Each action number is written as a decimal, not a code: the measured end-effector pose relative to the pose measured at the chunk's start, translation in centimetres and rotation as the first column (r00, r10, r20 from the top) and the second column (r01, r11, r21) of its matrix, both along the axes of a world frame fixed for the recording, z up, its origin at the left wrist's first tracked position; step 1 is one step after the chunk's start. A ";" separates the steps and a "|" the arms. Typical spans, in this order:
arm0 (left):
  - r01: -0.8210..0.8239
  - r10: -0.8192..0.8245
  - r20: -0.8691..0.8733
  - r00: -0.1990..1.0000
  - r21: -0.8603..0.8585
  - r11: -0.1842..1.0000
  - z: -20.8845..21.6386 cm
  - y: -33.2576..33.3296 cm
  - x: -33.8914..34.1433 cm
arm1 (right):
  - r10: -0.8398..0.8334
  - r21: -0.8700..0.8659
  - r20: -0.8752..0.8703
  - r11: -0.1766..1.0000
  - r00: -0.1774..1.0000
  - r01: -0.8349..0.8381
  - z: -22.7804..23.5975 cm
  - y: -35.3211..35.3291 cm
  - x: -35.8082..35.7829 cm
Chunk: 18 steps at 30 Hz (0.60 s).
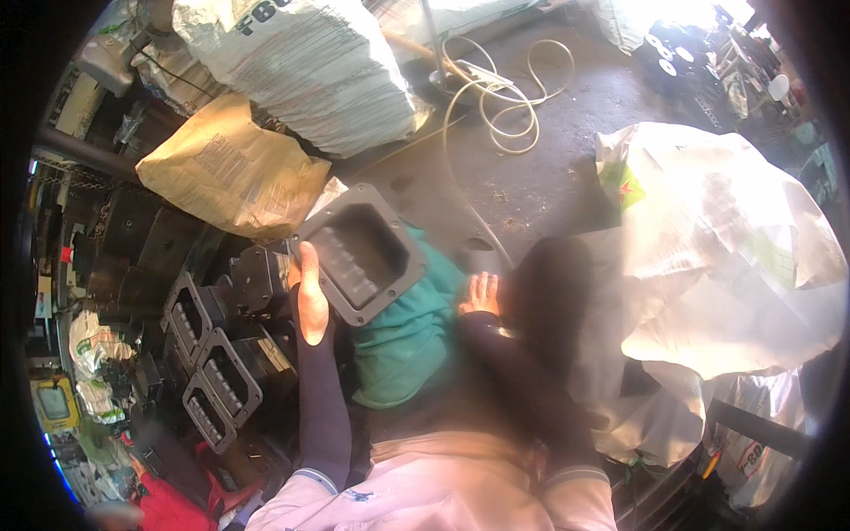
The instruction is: The person sits on the floor and cleans black plastic parts using a green cloth and a small brush. They repeatedly wipe and scrub the parts, then place them into a white plastic bag. Another person in a red jacket is visible in the background.
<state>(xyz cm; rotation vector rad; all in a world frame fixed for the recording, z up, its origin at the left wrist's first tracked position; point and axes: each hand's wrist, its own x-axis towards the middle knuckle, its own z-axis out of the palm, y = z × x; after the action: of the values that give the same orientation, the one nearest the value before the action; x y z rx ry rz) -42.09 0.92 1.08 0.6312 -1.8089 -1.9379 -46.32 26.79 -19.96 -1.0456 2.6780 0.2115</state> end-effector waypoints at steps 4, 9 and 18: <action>0.067 -0.068 0.022 0.997 0.053 0.996 0.5 -0.3 1.4 | 0.060 -0.015 0.047 0.998 0.997 -0.059 -1.8 -0.1 -0.3; 0.097 -0.095 0.046 0.994 -0.047 0.994 1.3 0.0 1.9 | -0.319 -0.144 0.275 0.919 0.907 0.367 -0.7 -1.8 -3.1; 0.138 -0.145 0.050 0.988 0.125 0.983 0.4 -0.7 1.3 | 0.279 -0.766 0.568 -0.168 0.775 0.621 20.4 1.6 -3.6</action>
<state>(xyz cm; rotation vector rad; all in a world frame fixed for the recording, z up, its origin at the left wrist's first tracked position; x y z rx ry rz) -40.78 0.22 1.52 0.6202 -1.8263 -2.1580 -49.94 28.42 0.49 -0.5521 1.7695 -2.3049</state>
